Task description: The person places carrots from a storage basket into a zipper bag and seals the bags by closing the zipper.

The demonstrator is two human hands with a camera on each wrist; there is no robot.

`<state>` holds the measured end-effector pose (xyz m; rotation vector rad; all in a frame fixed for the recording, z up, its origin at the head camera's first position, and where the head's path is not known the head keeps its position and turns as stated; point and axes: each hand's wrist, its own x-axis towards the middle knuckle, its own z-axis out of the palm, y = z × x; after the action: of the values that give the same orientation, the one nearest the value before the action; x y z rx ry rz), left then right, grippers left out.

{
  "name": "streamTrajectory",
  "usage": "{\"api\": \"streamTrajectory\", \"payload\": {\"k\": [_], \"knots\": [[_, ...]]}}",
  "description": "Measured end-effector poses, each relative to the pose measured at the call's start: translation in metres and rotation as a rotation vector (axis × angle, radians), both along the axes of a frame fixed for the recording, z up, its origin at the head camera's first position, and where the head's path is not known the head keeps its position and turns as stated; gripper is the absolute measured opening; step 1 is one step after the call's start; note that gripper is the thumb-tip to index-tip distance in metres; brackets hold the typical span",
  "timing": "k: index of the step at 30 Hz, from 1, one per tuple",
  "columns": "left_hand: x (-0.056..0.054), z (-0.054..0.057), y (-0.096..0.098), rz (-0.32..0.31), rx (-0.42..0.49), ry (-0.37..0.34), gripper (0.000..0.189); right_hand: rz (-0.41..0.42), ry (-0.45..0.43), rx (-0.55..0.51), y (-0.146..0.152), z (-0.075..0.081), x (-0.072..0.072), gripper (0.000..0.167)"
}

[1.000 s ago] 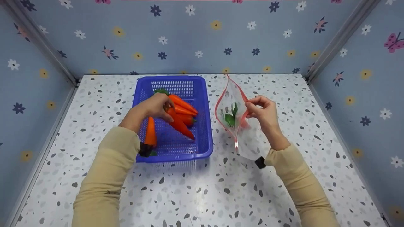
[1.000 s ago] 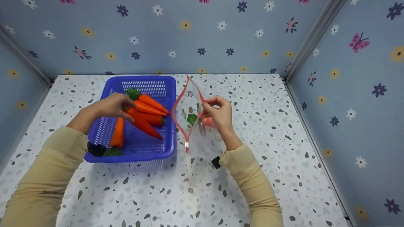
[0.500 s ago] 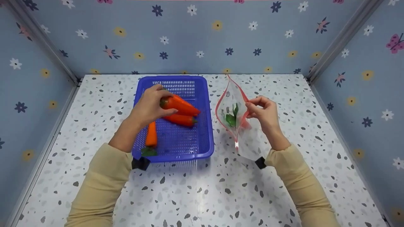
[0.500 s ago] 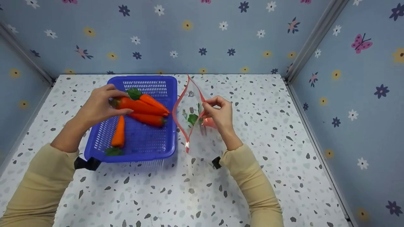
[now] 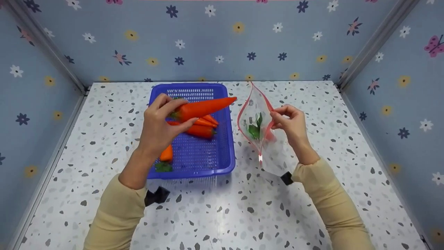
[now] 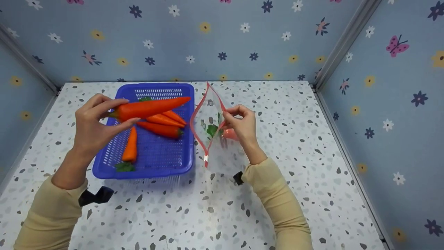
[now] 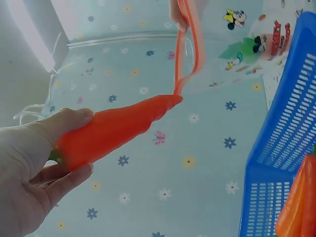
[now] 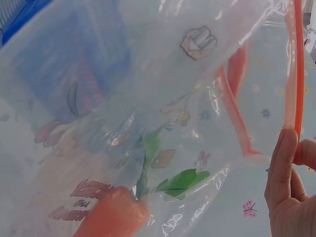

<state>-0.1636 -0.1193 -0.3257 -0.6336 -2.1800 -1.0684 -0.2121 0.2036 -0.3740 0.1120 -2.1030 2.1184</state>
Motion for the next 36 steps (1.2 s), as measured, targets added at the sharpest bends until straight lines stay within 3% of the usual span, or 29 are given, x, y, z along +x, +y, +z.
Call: {"api": "streamTrajectory", "payload": {"k": [10,22,28,36], "knots": [[0.011,-0.015,0.015,-0.055,0.167,0.021,0.035,0.009,0.000,-0.023,0.000,0.002,-0.001,0.016],[0.007,-0.040,0.039,-0.130,0.118,-0.021,0.037,0.005,0.000,0.008,0.001,0.005,0.002,0.017],[0.002,-0.047,0.053,-0.163,0.133,-0.061,0.037,0.010,0.006,-0.002,0.001,0.003,0.002,0.003],[-0.006,-0.054,0.065,-0.164,0.156,-0.115,0.039,0.019,0.023,-0.043,0.002,0.002,0.002,0.008]]}}
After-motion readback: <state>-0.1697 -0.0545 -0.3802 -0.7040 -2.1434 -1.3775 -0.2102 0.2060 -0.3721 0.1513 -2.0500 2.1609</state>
